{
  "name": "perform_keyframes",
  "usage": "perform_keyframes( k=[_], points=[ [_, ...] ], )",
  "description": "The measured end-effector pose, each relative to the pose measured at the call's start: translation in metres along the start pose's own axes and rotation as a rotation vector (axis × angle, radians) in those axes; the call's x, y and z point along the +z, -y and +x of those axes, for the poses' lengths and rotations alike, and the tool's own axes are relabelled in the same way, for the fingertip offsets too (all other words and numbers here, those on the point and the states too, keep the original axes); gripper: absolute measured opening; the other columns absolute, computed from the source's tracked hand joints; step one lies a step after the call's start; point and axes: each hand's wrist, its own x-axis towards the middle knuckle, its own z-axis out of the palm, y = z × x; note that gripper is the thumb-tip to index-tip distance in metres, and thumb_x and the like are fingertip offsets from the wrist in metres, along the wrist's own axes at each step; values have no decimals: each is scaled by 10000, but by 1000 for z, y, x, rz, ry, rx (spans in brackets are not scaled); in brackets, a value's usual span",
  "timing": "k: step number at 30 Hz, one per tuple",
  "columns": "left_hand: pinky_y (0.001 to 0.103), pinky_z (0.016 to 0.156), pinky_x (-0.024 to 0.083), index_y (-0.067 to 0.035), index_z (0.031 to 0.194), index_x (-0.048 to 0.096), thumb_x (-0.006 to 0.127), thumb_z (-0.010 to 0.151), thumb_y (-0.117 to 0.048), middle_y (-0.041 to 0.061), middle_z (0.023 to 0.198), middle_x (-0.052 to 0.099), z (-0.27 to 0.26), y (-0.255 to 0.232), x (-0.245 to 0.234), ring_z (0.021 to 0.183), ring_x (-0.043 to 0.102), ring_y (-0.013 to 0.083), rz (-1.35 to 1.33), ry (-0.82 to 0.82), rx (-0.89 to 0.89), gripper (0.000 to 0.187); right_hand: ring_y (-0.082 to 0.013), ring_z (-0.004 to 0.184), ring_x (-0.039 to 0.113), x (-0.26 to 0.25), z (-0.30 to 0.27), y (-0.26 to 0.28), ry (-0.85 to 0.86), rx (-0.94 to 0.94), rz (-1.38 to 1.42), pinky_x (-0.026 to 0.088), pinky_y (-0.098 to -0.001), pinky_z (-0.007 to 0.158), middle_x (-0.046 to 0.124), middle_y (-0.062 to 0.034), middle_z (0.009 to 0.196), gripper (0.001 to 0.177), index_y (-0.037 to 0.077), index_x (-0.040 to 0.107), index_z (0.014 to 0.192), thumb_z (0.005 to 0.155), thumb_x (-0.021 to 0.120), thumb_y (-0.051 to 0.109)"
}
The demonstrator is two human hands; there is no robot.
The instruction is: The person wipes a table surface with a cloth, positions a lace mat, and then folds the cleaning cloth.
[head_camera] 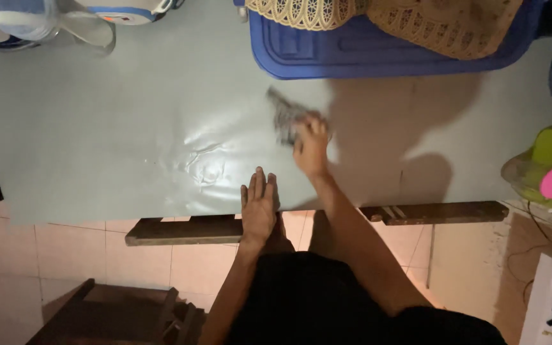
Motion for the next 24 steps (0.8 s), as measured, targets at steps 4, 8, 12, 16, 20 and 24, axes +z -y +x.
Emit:
perform_keyframes(
  k=[4, 8, 12, 16, 20, 24],
  points=[
    [607, 1200, 195, -43, 1496, 411, 655, 751, 17, 250, 1619, 273, 9, -22, -10, 1492, 262, 409, 21, 68, -75, 787, -348, 1186, 516, -24, -84, -18, 267, -68, -71, 451, -495, 1031, 578, -149, 1331, 387, 113, 694, 1174, 828, 624, -45],
    [596, 1209, 206, 78, 1409, 403, 731, 712, -45, 320, 1574, 244, 13, -47, 1, 1454, 265, 491, -47, -45, -135, 780, -271, 1135, 528, -61, -135, -54, 584, -237, -45, 443, -424, 985, 599, -70, 1299, 390, 136, 701, 1092, 740, 647, -25],
    [561, 1203, 288, 105, 1451, 410, 656, 821, 16, 334, 1607, 316, -2, -63, 39, 1448, 338, 505, -14, -187, -110, 683, -279, 1086, 512, -99, -128, -87, 828, -519, 49, 418, -452, 944, 604, -79, 1211, 418, 90, 692, 1108, 693, 724, 54],
    [548, 1184, 342, 72, 1441, 429, 644, 798, 7, 308, 1580, 370, -22, -88, 57, 1432, 366, 495, -40, -217, -126, 681, -240, 1141, 532, -80, -101, -114, 704, -671, 118, 427, -456, 1017, 624, -64, 1195, 295, 121, 695, 1039, 752, 714, 61],
    [545, 1138, 383, 28, 1494, 405, 648, 835, -23, 352, 1549, 335, -30, -107, 56, 1401, 357, 517, -35, -120, -116, 704, -278, 1191, 534, -76, -21, -85, 594, -432, -34, 375, -524, 1076, 634, -61, 1262, 282, 145, 704, 1067, 798, 690, 61],
    [537, 1090, 408, -118, 1551, 385, 701, 786, -65, 314, 1526, 343, -24, -121, 45, 1358, 376, 501, -115, -84, -220, 829, -324, 1217, 502, -75, 53, -65, 381, -380, -59, 323, -564, 1052, 615, -55, 1289, 245, 198, 691, 954, 770, 687, 36]
  ],
)
